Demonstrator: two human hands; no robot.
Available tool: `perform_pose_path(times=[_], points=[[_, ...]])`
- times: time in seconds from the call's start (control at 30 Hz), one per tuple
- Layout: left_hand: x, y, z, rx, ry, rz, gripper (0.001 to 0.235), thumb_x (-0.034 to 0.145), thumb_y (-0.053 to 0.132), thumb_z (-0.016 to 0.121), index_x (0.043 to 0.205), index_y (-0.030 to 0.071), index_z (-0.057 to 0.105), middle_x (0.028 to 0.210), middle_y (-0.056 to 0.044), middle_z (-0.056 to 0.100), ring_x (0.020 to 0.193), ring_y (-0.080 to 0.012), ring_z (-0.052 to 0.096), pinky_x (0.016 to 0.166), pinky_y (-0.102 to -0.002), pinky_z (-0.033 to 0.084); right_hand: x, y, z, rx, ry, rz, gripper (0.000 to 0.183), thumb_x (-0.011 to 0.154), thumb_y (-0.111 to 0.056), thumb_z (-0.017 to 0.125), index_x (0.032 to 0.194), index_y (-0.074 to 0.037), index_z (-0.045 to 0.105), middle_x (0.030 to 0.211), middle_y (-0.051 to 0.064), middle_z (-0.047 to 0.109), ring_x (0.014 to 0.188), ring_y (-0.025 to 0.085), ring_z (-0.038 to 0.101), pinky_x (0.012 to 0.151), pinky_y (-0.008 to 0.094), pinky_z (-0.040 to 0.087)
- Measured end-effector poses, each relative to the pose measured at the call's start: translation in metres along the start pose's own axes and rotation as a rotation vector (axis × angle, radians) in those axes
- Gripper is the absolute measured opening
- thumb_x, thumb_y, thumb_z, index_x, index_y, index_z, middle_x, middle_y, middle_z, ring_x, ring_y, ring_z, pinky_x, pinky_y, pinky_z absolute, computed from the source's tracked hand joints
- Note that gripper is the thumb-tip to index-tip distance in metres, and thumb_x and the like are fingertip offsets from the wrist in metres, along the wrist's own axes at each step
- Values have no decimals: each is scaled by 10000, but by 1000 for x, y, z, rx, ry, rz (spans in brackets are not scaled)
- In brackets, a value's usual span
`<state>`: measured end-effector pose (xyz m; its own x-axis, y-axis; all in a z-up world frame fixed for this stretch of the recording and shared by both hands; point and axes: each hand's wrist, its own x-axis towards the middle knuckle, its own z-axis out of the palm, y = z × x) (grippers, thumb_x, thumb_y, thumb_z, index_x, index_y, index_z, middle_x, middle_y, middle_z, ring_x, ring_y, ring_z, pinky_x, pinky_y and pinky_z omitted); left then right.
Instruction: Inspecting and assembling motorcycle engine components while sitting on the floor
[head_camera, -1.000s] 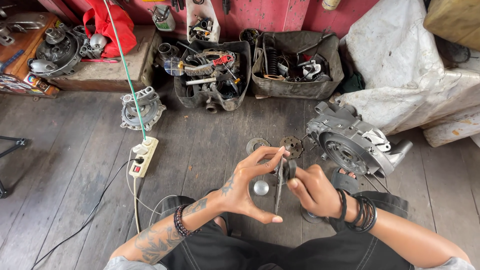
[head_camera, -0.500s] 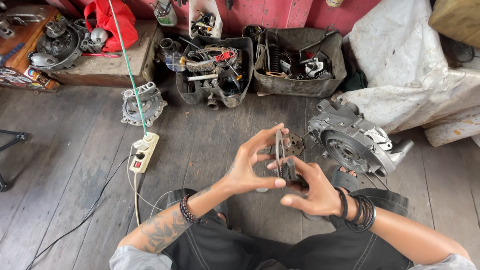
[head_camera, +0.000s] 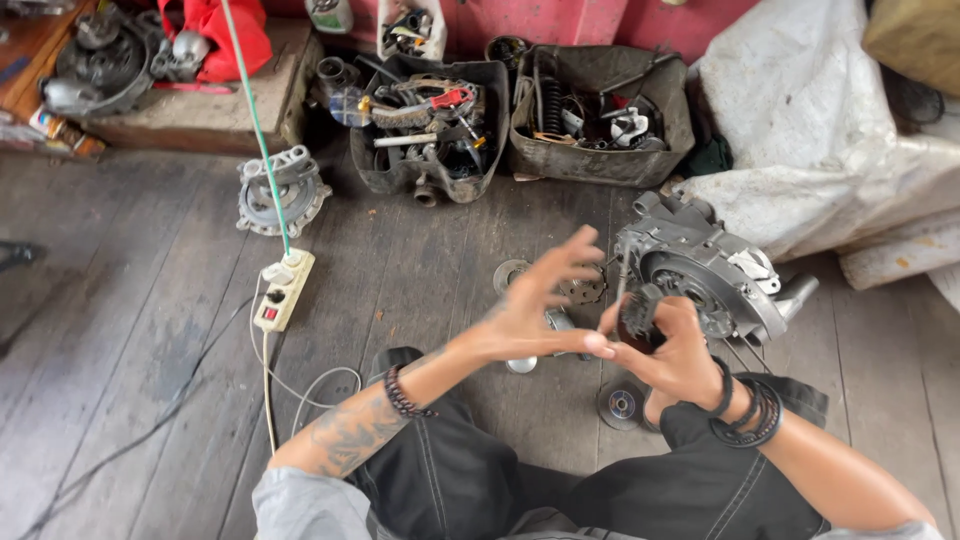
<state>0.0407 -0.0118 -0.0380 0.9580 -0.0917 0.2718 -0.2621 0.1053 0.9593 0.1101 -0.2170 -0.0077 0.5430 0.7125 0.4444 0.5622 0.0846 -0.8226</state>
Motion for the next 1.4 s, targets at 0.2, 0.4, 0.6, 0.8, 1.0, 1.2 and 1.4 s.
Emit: perform_pose_path(times=[0.2, 0.4, 0.6, 0.8, 1.0, 1.2, 1.4], points=[[8, 2, 24, -272, -71, -34, 1014, 768, 415, 875, 1603, 92, 400, 1425, -272, 554, 1306, -448, 590, 972, -626, 559, 1, -14, -11, -117, -170, -79, 346, 689, -307, 926, 707, -89, 658, 442, -14, 445, 330, 150, 440, 404, 213, 412], [12, 10, 25, -308, -97, 135, 1033, 709, 186, 896, 1616, 237, 405, 1518, -66, 574, 1309, -225, 629, 1051, -445, 638, 0, -16, -32, 74, -29, 152, 393, 947, -312, 441, 1138, -6, 598, 643, -35, 498, 549, 55, 393, 528, 189, 345], [12, 6, 29, -169, 9, 177, 1153, 634, 475, 978, 1608, 148, 456, 1458, -47, 553, 1290, -191, 586, 969, -463, 605, -4, 14, -40, -5, 189, 255, 472, 1108, -342, 366, 1011, 32, 638, 612, 67, 583, 442, 59, 529, 391, 213, 534], [-18, 18, 6, -82, -14, 75, 1186, 582, 446, 968, 1575, 66, 443, 1400, -142, 524, 1236, -274, 564, 909, -498, 608, -24, 11, -12, 23, 212, 252, 284, 1026, -159, 508, 963, 82, 647, 603, 191, 617, 515, 202, 657, 538, 352, 607], [-10, 28, 12, -43, 0, 144, 1167, 593, 434, 971, 1567, 56, 452, 1399, -141, 526, 1244, -286, 572, 921, -500, 610, 6, -23, -19, -71, -14, 152, 414, 1068, -238, 367, 928, -9, 682, 517, 46, 524, 450, 136, 436, 430, 290, 440], [18, 14, 24, -38, 24, 199, 1175, 630, 474, 978, 1599, 98, 430, 1461, -115, 516, 1271, -206, 535, 947, -464, 610, 31, -32, -13, -125, 57, 89, 487, 1114, -280, 286, 887, -4, 616, 507, -12, 469, 424, 113, 404, 422, 245, 428], [27, 14, 28, -64, -2, 228, 1165, 651, 464, 970, 1616, 133, 407, 1466, -126, 518, 1300, -228, 532, 970, -505, 599, 7, -20, -19, -336, 115, 55, 460, 1056, -408, 424, 871, -56, 654, 527, 31, 604, 390, 212, 525, 421, 280, 447]])
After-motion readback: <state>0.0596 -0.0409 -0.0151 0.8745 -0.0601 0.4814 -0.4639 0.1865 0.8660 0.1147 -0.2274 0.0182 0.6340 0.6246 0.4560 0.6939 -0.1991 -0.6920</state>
